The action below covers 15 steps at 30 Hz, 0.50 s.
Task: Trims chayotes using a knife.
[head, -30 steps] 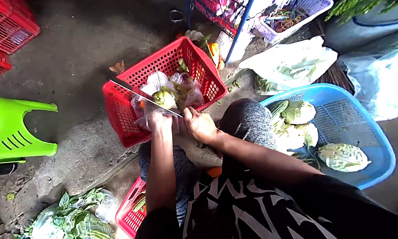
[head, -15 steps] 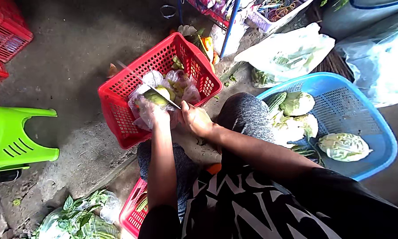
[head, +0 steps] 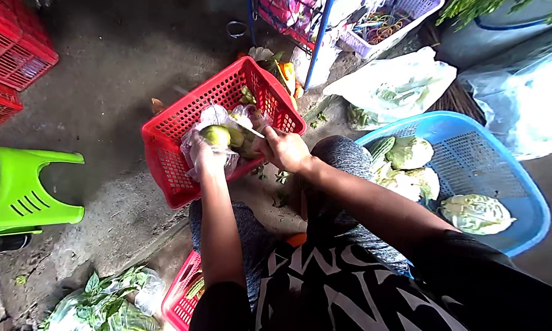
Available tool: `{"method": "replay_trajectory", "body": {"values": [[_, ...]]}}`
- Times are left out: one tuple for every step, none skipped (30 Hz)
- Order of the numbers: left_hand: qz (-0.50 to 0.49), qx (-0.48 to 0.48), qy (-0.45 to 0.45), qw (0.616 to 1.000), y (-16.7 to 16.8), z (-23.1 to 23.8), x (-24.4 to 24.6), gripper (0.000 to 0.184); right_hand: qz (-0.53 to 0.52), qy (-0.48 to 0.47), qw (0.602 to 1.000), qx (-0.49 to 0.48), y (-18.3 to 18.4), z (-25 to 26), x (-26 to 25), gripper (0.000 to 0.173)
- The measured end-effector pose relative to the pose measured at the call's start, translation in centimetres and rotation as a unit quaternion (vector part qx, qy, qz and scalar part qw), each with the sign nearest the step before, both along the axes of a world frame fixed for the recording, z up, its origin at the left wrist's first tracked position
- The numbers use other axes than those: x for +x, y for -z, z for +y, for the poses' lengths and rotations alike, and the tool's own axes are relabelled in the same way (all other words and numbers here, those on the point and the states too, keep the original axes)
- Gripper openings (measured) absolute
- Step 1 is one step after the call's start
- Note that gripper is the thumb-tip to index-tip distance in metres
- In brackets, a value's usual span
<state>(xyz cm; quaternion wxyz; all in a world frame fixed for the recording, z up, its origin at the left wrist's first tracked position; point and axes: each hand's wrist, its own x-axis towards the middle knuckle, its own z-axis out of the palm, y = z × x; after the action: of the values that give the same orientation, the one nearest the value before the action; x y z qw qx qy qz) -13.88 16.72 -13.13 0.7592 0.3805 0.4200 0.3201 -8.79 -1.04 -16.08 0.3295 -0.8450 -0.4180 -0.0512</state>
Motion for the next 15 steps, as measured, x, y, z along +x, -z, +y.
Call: {"method": "replay_trajectory", "body": {"values": [[-0.035, -0.053, 0.024, 0.998, 0.2, 0.4, -0.3, 0.047, 0.039, 0.019, 0.999, -0.002, -0.3, 0.1, 0.2, 0.029], [-0.050, -0.079, 0.058, 0.994, 0.3, 0.7, -0.5, 0.049, 0.096, 0.033, 0.994, -0.035, -0.8, 0.1, 0.4, 0.033], [-0.048, -0.068, 0.103, 0.991, 0.3, 0.8, -0.5, 0.046, 0.161, 0.042, 0.982, -0.094, -1.5, 0.2, 0.8, 0.037], [-0.037, -0.027, 0.145, 0.988, 0.2, 0.7, -0.5, 0.039, 0.205, 0.047, 0.965, -0.154, -2.2, 0.2, 1.4, 0.039], [-0.018, 0.037, 0.183, 0.982, -0.1, 0.5, -0.8, 0.036, 0.218, 0.053, 0.956, -0.188, -2.5, 0.2, 1.9, 0.039], [0.028, 0.125, 0.213, 0.969, -0.4, 0.4, -1.1, 0.037, 0.206, 0.059, 0.959, -0.184, -2.3, 0.1, 2.0, 0.039], [0.112, 0.233, 0.230, 0.938, -0.8, 0.3, -1.6, 0.044, 0.184, 0.060, 0.967, -0.162, -2.1, -0.1, 1.9, 0.038], [0.222, 0.331, 0.247, 0.883, -1.1, 0.0, -2.2, 0.058, 0.163, 0.056, 0.973, -0.154, -2.0, -0.4, 2.1, 0.037], [0.316, 0.400, 0.262, 0.820, -1.5, -0.5, -2.7, 0.068, 0.131, 0.045, 0.979, -0.148, -1.8, -0.7, 2.1, 0.036], [0.373, 0.437, 0.280, 0.769, -1.9, -0.9, -3.1, 0.074, 0.094, 0.028, 0.986, -0.136, -1.4, -1.0, 1.9, 0.035], [0.407, 0.462, 0.299, 0.729, -2.2, -1.0, -3.0, 0.077, 0.037, 0.010, 0.994, -0.104, -0.9, -1.0, 1.7, 0.032], [0.427, 0.477, 0.321, 0.698, -2.6, -1.0, -2.7, 0.079, -0.014, -0.011, 0.997, -0.071, -0.8, -0.8, 1.6, 0.029], [0.433, 0.495, 0.334, 0.675, -2.6, -0.9, -2.4, 0.077, -0.056, -0.027, 0.997, -0.041, -0.7, -0.5, 1.4, 0.026], [0.432, 0.513, 0.342, 0.658, -2.3, -0.9, -2.4, 0.074, -0.082, -0.038, 0.996, -0.024, -0.8, -0.1, 1.1, 0.024], [0.429, 0.524, 0.350, 0.647, -2.1, -0.8, -2.4, 0.071, -0.096, -0.044, 0.994, -0.015, -0.8, 0.4, 0.8, 0.023]]}}
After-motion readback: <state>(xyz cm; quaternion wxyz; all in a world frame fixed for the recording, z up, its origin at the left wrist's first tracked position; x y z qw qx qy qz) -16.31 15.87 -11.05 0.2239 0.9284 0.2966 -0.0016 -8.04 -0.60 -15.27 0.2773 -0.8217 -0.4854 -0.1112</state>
